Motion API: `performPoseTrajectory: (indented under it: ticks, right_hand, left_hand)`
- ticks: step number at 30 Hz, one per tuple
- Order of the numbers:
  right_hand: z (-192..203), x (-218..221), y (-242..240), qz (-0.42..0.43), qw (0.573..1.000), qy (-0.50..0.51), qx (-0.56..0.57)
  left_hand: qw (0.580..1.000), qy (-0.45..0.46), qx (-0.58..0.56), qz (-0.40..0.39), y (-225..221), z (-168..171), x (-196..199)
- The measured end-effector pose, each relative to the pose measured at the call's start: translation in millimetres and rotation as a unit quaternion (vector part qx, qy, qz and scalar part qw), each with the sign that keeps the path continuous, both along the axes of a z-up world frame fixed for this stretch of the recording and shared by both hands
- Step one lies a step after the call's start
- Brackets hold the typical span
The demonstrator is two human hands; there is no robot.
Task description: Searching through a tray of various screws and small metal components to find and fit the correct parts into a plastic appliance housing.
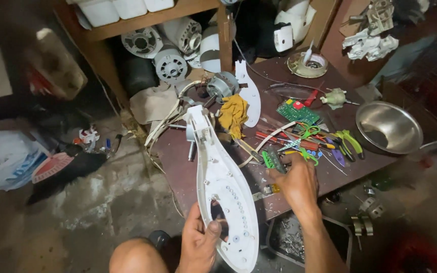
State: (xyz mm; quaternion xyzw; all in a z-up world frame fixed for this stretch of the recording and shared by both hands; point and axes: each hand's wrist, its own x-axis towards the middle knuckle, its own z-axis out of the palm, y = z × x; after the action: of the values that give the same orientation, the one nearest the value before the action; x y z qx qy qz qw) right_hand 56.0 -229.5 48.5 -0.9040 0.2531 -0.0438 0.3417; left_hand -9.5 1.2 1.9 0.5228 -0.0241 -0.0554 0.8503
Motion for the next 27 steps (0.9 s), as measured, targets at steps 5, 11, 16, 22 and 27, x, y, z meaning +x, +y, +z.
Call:
performPoseTrajectory:
  ticks: [5,11,16,22,27]
  right_hand:
    - [-15.2,-10.5,-3.5,-0.021,0.995,-0.083,0.059]
    - [52.2,-77.0,41.7,-0.143,0.965,-0.151,0.162]
    - [62.0,-116.4,82.6,-0.129,0.984,0.092,0.078]
    - [40.1,-124.3,116.6,-0.106,0.988,0.050,0.100]
    - [38.0,-122.8,125.9,-0.133,0.986,-0.021,0.101]
  left_hand:
    - [1.000,-0.014,-0.025,-0.013,1.3,-2.0,0.8]
    - [1.000,-0.012,-0.016,-0.004,-2.4,-11.9,0.7]
    - [0.995,-0.059,-0.083,0.004,-13.5,-2.9,-2.9]
    - [0.998,-0.047,-0.034,0.010,-12.2,2.3,-8.1]
    - [0.999,-0.028,-0.029,0.003,-12.0,13.6,-10.8]
